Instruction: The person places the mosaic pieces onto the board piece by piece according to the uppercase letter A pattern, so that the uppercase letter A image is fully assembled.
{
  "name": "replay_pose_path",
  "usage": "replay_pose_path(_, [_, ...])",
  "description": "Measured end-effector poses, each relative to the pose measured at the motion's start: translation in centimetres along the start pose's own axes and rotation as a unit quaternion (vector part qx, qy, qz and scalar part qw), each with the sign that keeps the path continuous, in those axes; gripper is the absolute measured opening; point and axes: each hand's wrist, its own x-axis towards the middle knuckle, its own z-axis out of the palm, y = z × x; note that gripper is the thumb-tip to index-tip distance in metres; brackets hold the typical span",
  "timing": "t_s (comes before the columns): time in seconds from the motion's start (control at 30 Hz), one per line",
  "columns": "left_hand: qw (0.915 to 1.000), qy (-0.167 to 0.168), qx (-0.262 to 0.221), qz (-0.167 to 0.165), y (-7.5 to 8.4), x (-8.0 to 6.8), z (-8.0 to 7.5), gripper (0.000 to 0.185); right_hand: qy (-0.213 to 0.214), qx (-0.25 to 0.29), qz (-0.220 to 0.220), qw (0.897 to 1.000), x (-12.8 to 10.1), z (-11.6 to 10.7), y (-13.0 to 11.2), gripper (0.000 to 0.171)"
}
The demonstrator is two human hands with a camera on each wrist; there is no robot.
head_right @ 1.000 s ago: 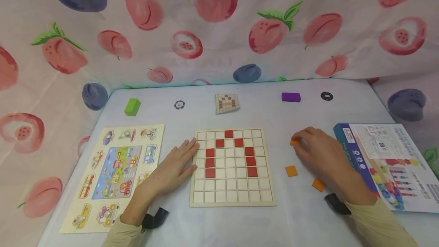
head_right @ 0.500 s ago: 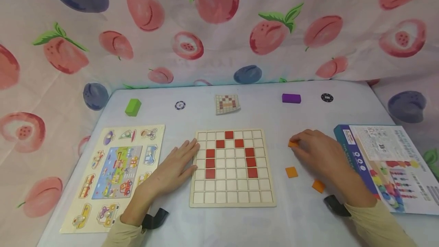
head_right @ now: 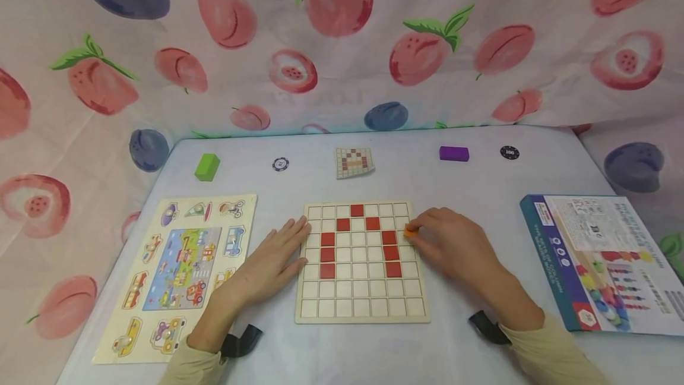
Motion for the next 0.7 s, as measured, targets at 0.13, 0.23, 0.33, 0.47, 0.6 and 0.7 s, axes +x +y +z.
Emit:
replay_pose_path(0.13, [1.0, 0.0, 0.001, 0.0, 0.0, 0.0, 0.1, 0.064, 0.019, 0.012, -0.066, 0.998, 0.4, 1.7, -2.3, 0.02])
replay_pose_path(0.23, [1.0, 0.002, 0.002, 0.002, 0.0, 0.0, 0.1, 0.064, 0.009, 0.025, -0.108, 0.994, 0.7, 2.7, -3.8, 0.016])
replay_pose_path(0.33, [1.0, 0.002, 0.004, 0.002, 0.1, 0.0, 0.0, 0.064, -0.011, 0.034, -0.141, 0.989, 1.2, 3.4, -5.3, 0.014])
replay_pose_path(0.47, [1.0, 0.002, 0.004, 0.002, 0.1, 0.0, 0.0, 0.065, -0.032, 0.036, -0.168, 0.985, 1.8, 4.0, -6.6, 0.012])
replay_pose_path(0.6, [1.0, 0.001, 0.006, 0.0, 0.2, 0.0, -0.1, 0.065, -0.042, 0.027, -0.173, 0.984, 2.2, 4.4, -7.5, 0.011])
replay_pose_path(0.7, [1.0, 0.001, 0.004, -0.001, 0.2, 0.0, -0.1, 0.065, -0.039, 0.016, -0.176, 0.983, 2.4, 4.6, -8.0, 0.01])
